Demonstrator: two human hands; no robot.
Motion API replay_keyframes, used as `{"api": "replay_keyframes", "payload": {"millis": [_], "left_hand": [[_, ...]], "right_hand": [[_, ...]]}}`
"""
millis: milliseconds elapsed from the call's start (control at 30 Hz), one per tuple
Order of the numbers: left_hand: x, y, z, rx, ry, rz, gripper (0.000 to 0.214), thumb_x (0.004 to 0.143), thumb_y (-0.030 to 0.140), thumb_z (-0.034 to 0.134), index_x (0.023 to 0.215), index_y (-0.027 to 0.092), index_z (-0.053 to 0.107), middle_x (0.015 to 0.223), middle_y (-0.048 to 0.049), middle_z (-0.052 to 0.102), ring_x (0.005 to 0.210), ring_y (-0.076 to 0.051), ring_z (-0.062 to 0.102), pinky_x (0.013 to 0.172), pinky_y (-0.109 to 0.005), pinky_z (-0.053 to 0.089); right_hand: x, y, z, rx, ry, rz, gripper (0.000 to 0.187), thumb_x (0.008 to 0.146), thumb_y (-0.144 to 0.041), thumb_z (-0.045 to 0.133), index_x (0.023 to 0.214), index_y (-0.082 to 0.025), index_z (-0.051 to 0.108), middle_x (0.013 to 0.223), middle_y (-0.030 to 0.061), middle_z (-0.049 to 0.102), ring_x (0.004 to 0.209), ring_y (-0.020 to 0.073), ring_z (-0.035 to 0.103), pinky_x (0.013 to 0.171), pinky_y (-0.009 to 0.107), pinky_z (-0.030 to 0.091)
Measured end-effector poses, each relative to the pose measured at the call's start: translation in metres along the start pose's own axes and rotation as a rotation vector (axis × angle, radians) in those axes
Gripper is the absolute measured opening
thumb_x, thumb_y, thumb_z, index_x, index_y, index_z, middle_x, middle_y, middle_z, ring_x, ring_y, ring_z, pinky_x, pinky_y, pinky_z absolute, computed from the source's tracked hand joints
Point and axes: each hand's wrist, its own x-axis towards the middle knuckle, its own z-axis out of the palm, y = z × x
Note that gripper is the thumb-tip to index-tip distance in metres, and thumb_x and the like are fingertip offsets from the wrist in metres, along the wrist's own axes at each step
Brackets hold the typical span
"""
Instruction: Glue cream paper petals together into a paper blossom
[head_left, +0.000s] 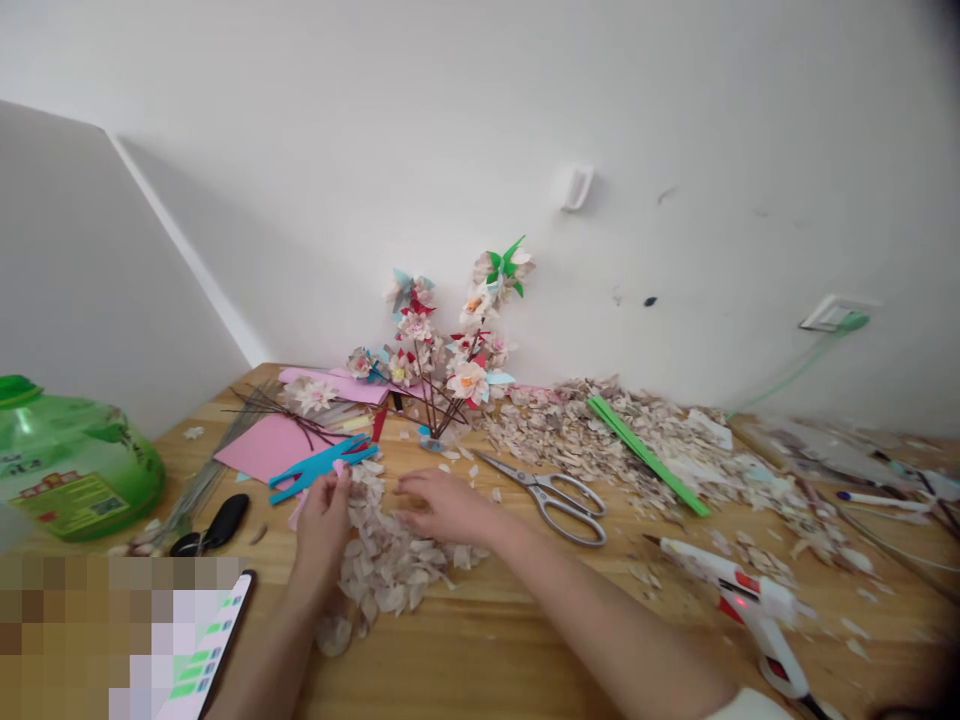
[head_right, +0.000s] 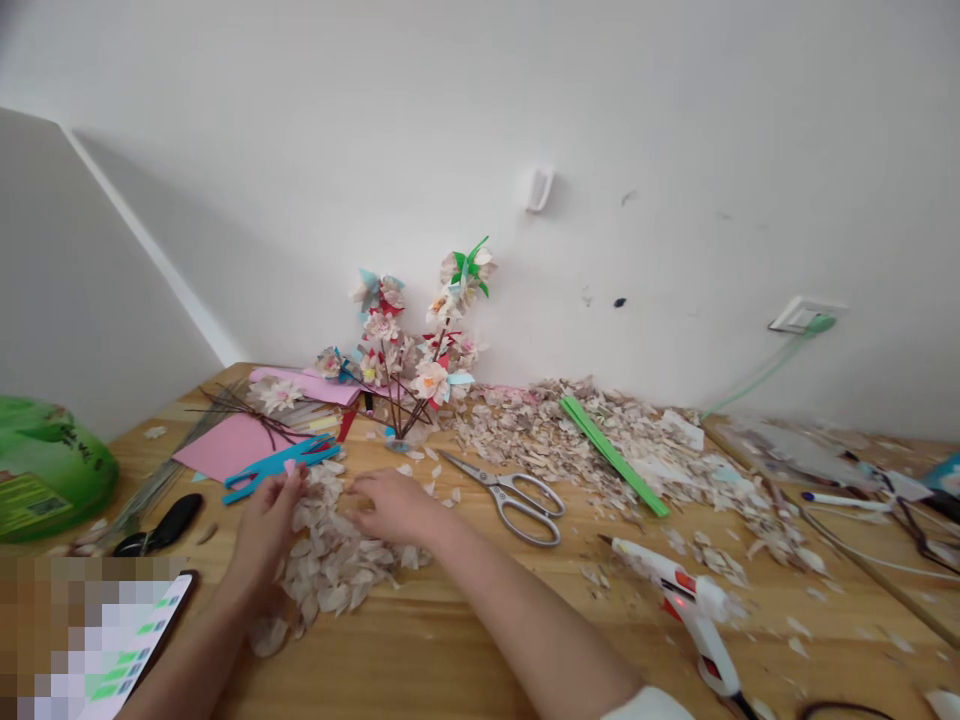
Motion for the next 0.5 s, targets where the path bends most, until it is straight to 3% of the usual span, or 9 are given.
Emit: {"api": "replay_keyframes", "payload": {"millis": [133, 200, 300, 400, 500], "left_hand": [[-0.003, 0.008, -0.002, 0.121, -0.147, 0.129, 0.03, 0.077, 0.05, 0.041, 0.071, 0.022, 0.05, 0.074, -0.001, 0.06, 0.072, -0.021, 0.055, 0.067, -0.035, 0.044], [-0.004, 0.01, 0.0, 0.176, -0.214, 0.184, 0.028, 0.077, 0.048, 0.04, 0.067, 0.023, 0.047, 0.071, -0.0014, 0.057, 0.072, -0.021, 0.054, 0.069, -0.037, 0.044], [-0.005, 0.008, 0.004, 0.243, -0.315, 0.233, 0.027, 0.077, 0.046, 0.04, 0.065, 0.023, 0.047, 0.071, -0.0023, 0.058, 0.073, -0.022, 0.055, 0.07, -0.037, 0.044], [-0.006, 0.007, 0.006, 0.304, -0.379, 0.244, 0.025, 0.078, 0.044, 0.04, 0.071, 0.022, 0.049, 0.076, -0.0035, 0.061, 0.077, -0.022, 0.058, 0.07, -0.037, 0.045], [-0.009, 0.009, 0.004, 0.36, -0.409, 0.237, 0.024, 0.08, 0.042, 0.037, 0.076, 0.022, 0.05, 0.081, -0.005, 0.062, 0.081, -0.023, 0.059, 0.072, -0.038, 0.045]], "right_hand": [[0.047, 0.001, 0.019, -0.055, 0.114, 0.142, 0.045, 0.08, -0.017, 0.057, 0.122, -0.009, 0.046, 0.129, 0.0156, 0.046, 0.119, 0.0243, 0.041, 0.098, 0.038, 0.035], [0.07, 0.007, 0.027, -0.085, 0.153, 0.222, 0.038, 0.084, -0.024, 0.054, 0.12, -0.016, 0.046, 0.129, 0.0108, 0.045, 0.114, 0.0257, 0.045, 0.093, 0.047, 0.038], [0.092, 0.018, 0.034, -0.103, 0.145, 0.271, 0.032, 0.086, -0.029, 0.052, 0.116, -0.018, 0.049, 0.121, 0.0074, 0.05, 0.102, 0.0227, 0.053, 0.084, 0.045, 0.045], [0.092, 0.021, 0.037, -0.095, 0.081, 0.23, 0.031, 0.086, -0.029, 0.052, 0.114, -0.017, 0.05, 0.117, 0.0073, 0.053, 0.098, 0.0213, 0.055, 0.081, 0.043, 0.047], [0.068, 0.013, 0.033, -0.061, -0.008, 0.139, 0.028, 0.086, -0.028, 0.053, 0.111, -0.016, 0.053, 0.115, 0.0072, 0.055, 0.099, 0.0212, 0.055, 0.082, 0.043, 0.046]]}}
